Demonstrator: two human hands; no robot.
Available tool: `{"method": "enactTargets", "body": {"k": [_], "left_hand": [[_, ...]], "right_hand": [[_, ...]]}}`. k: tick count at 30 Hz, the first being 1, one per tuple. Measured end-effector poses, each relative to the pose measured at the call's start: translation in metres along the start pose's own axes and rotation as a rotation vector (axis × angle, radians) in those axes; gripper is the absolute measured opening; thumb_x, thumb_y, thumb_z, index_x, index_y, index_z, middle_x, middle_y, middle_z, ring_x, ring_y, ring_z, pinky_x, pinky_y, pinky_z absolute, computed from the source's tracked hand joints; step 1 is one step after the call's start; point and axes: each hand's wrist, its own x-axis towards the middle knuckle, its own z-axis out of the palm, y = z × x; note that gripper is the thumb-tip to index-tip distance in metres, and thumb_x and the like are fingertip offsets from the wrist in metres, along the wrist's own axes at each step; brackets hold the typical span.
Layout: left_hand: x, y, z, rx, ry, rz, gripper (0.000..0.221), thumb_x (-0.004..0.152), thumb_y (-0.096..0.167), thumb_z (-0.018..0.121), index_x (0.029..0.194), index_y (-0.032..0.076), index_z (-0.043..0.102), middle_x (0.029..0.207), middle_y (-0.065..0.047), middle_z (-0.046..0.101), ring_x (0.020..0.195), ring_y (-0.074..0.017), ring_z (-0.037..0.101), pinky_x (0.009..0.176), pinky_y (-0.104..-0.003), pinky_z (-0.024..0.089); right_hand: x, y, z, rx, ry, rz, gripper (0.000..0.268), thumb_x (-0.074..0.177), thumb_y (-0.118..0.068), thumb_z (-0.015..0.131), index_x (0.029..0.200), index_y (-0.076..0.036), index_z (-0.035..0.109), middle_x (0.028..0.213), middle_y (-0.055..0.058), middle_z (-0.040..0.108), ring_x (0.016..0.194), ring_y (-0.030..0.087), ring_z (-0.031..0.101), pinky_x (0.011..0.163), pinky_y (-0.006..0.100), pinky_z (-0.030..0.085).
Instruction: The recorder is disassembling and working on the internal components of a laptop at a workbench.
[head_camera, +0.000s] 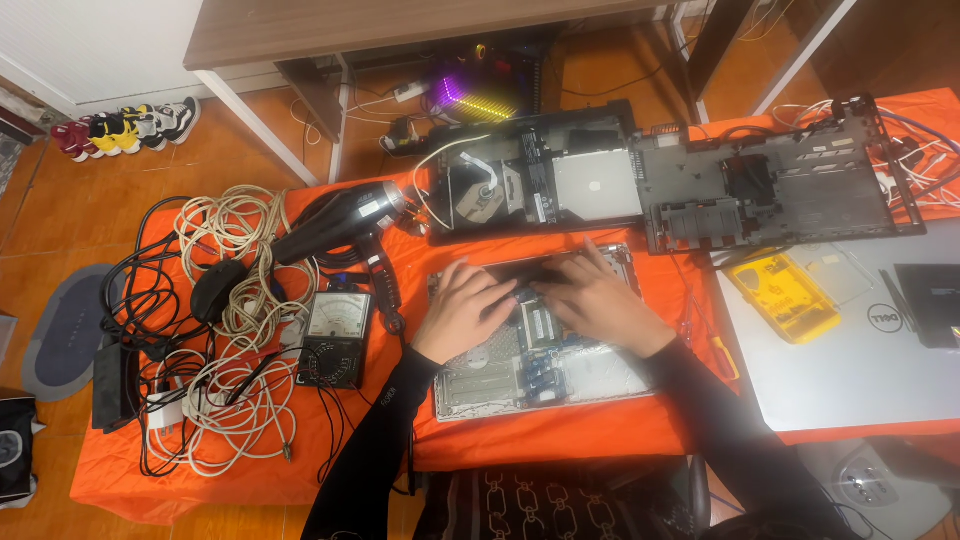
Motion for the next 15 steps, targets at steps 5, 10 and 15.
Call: {"method": "enactTargets", "body": {"k": [5, 10, 15], "left_hand": [[0.0, 0.0022, -0.0017, -0.007, -0.006, 0.002, 0.028, 0.094, 0.027, 0.072, 0.115, 0.009, 0.078, 0.093, -0.004, 0.065, 0.106, -0.0231, 0.059, 0.116, -0.049, 0.034], [-0.0002, 0.0005, 0.0012, -0.017, -0.012, -0.012, 0.031, 0.094, 0.03, 0.073, 0.116, 0.008, 0.077, 0.096, -0.005, 0.064, 0.108, -0.0256, 0.057, 0.114, -0.047, 0.035], [-0.0009, 0.0004, 0.0015, -0.013, -0.027, -0.03, 0.033, 0.093, 0.032, 0.073, 0.116, 0.009, 0.078, 0.094, -0.006, 0.062, 0.106, -0.0234, 0.058, 0.117, -0.05, 0.033]], "right_hand": [[0.0013, -0.0032, -0.004, 0.003, 0.0, -0.003, 0.03, 0.088, -0.02, 0.068, 0.115, -0.013, 0.077, 0.122, 0.011, 0.065, 0.119, 0.027, 0.059, 0.124, 0.058, 0.023], [0.0012, -0.0021, -0.0037, 0.008, -0.011, 0.002, 0.031, 0.087, -0.019, 0.07, 0.116, -0.012, 0.077, 0.121, 0.012, 0.064, 0.119, 0.027, 0.059, 0.124, 0.058, 0.023], [0.0011, -0.0033, -0.0047, 0.022, -0.016, 0.002, 0.03, 0.088, -0.02, 0.069, 0.116, -0.012, 0.076, 0.123, 0.011, 0.064, 0.121, 0.028, 0.058, 0.124, 0.058, 0.022]]}}
